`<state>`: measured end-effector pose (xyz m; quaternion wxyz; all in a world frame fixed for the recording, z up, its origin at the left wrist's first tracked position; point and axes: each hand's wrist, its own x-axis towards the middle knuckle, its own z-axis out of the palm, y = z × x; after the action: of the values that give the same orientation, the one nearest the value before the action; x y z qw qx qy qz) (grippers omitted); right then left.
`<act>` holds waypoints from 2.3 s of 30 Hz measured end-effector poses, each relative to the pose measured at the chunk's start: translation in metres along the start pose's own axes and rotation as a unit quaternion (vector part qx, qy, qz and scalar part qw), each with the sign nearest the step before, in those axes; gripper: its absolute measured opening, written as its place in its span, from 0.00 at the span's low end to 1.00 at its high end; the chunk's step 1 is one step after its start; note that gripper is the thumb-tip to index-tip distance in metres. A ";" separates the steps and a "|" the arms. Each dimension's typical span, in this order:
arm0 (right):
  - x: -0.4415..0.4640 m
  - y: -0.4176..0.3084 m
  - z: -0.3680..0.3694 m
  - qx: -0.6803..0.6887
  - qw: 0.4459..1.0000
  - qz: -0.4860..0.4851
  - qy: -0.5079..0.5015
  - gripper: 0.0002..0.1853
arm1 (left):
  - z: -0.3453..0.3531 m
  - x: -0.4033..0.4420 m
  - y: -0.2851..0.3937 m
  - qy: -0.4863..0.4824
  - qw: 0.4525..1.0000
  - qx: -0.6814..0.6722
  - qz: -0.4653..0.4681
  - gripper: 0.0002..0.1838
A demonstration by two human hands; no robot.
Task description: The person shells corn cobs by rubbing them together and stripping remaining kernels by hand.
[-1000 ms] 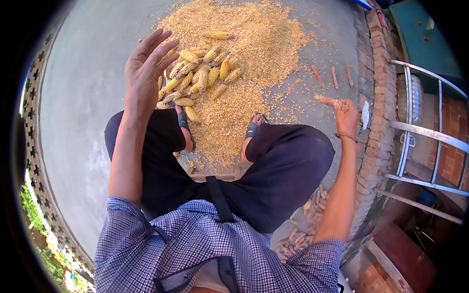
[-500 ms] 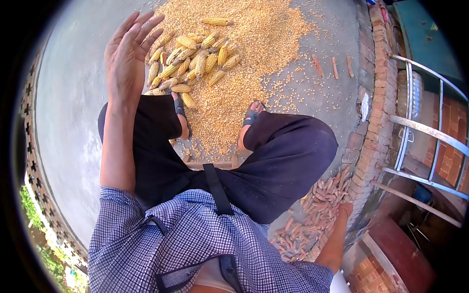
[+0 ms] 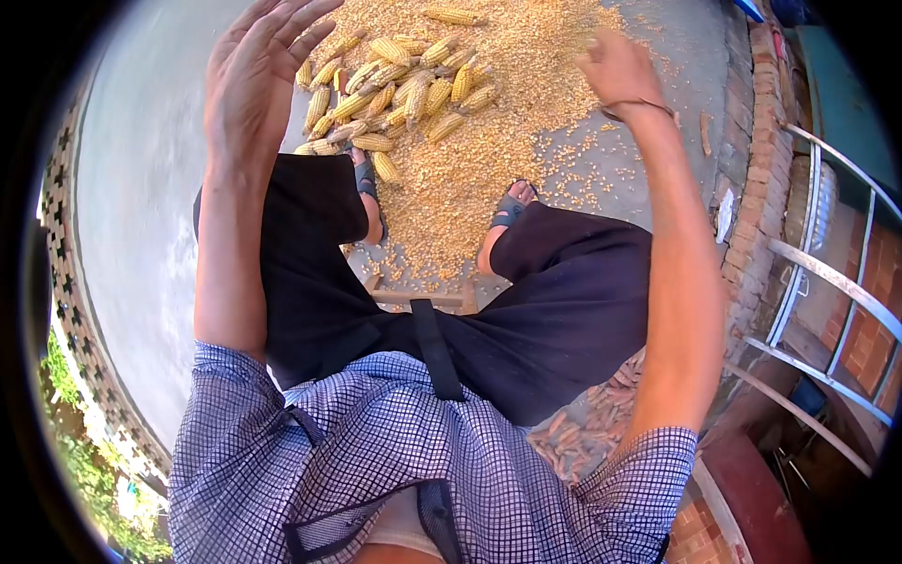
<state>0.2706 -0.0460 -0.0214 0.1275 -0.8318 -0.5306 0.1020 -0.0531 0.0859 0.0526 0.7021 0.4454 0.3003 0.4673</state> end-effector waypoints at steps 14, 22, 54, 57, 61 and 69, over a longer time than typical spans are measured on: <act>-0.113 -0.172 0.321 0.090 0.950 0.020 -0.298 0.11 | 0.002 -0.017 0.026 -0.012 0.998 -0.052 -0.013 0.22; -0.113 -0.180 0.364 0.082 0.953 -0.043 -0.289 0.14 | -0.011 -0.016 0.021 -0.106 0.994 0.013 0.019 0.27; -0.103 -0.144 0.384 -0.003 0.967 -0.151 -0.205 0.10 | -0.020 -0.006 0.021 -0.043 0.997 0.032 -0.053 0.28; -0.093 -0.136 0.358 0.060 0.976 -0.084 -0.192 0.12 | -0.022 -0.005 0.021 -0.039 0.998 0.020 -0.053 0.27; -0.038 -0.122 0.324 0.306 0.914 0.001 -0.266 0.18 | -0.021 -0.004 0.018 -0.022 0.998 0.003 -0.053 0.24; 0.028 -0.171 0.033 0.583 0.796 -0.018 -0.159 0.17 | -0.003 0.000 0.004 0.041 0.992 0.121 0.009 0.25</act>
<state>0.1254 0.0517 0.0011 0.5041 -0.5620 -0.3982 0.5211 -0.0576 0.0873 0.0553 0.6256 0.5103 0.3795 0.4518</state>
